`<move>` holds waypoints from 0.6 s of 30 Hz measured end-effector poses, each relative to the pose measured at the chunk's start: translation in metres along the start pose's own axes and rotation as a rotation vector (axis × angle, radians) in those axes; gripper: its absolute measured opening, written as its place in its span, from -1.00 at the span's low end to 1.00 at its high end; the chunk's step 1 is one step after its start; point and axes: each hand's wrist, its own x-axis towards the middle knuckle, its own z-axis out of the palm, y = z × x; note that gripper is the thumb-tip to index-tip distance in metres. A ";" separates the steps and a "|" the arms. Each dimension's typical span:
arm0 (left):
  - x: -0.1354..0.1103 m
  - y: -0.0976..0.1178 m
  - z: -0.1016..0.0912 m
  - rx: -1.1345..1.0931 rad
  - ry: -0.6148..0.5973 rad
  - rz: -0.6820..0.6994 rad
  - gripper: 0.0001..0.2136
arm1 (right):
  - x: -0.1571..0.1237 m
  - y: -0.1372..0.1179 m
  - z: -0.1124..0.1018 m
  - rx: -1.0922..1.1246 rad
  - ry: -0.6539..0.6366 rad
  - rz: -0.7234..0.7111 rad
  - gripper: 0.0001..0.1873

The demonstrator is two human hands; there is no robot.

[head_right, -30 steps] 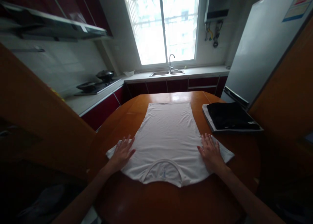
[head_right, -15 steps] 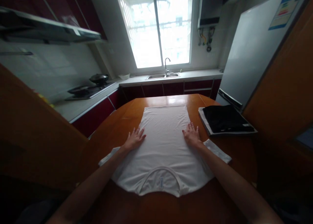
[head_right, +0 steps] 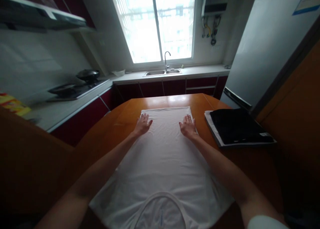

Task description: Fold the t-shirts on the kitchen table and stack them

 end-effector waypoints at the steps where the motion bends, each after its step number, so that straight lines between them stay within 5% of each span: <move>1: 0.014 0.000 0.001 -0.010 0.014 -0.005 -0.41 | 0.014 0.000 -0.001 0.009 0.019 0.011 -0.29; 8: 0.080 -0.012 0.021 -0.011 -0.055 -0.142 -0.43 | 0.097 0.011 0.005 -0.006 -0.053 0.091 -0.29; 14: 0.106 -0.023 0.027 0.029 -0.132 -0.165 -0.35 | 0.129 0.028 0.009 -0.002 -0.134 0.106 -0.24; 18: 0.104 -0.005 0.009 0.000 -0.044 -0.128 -0.37 | 0.130 0.016 -0.009 0.042 -0.028 0.101 -0.28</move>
